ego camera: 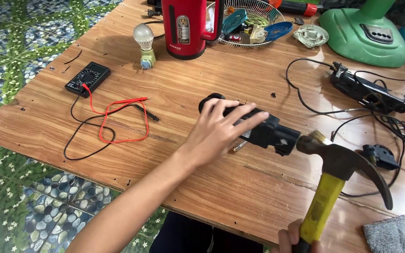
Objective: Using a hammer to tap and assemble small electrical and plastic components on a workbench.
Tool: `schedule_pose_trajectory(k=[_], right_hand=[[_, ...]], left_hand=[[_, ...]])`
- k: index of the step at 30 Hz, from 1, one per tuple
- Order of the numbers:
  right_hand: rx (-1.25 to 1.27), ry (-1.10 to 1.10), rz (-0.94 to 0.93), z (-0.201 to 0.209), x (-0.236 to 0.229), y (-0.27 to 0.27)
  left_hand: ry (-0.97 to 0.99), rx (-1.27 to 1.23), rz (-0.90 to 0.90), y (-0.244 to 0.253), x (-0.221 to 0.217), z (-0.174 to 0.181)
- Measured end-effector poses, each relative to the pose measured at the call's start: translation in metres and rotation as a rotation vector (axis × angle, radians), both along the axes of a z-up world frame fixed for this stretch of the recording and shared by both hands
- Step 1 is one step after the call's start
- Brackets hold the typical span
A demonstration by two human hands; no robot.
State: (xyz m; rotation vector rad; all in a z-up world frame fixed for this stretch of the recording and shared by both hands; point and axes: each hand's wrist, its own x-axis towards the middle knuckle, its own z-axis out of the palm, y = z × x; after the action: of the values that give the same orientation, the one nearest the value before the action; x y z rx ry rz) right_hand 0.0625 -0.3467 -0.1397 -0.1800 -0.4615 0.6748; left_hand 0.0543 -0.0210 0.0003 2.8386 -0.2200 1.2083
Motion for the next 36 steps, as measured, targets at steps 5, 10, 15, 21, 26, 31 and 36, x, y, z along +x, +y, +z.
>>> schedule_pose_trajectory(k=[5, 10, 15, 21, 26, 31, 36], right_hand=[[-1.006, 0.1, -0.515, 0.066, 0.002, -0.005], [-1.417, -0.599, -0.94, 0.115, -0.011, 0.032], [-1.351, -0.579, -1.139, 0.116, -0.027, 0.054], [-1.273, -0.47, -1.15, 0.113, -0.033, 0.065], [-1.371, -0.494, -1.056, 0.109, -0.031, 0.058], [-1.437, -0.517, -1.063, 0.107, -0.034, 0.056], [-1.743, -0.59, -1.078, 0.1, -0.027, 0.041]], left_hand=[[0.079, 0.031, 0.083, 0.015, -0.034, 0.007], [0.092, -0.014, 0.053, 0.004, -0.048, 0.011], [0.163, -0.075, 0.09, -0.002, -0.059, 0.025], [0.168, -0.037, 0.012, -0.006, -0.065, 0.022], [0.227, -0.133, -0.079, -0.006, -0.066, 0.019], [0.292, -0.192, -0.156, -0.015, -0.068, 0.014], [0.359, -0.305, -0.213, -0.024, -0.072, 0.028]])
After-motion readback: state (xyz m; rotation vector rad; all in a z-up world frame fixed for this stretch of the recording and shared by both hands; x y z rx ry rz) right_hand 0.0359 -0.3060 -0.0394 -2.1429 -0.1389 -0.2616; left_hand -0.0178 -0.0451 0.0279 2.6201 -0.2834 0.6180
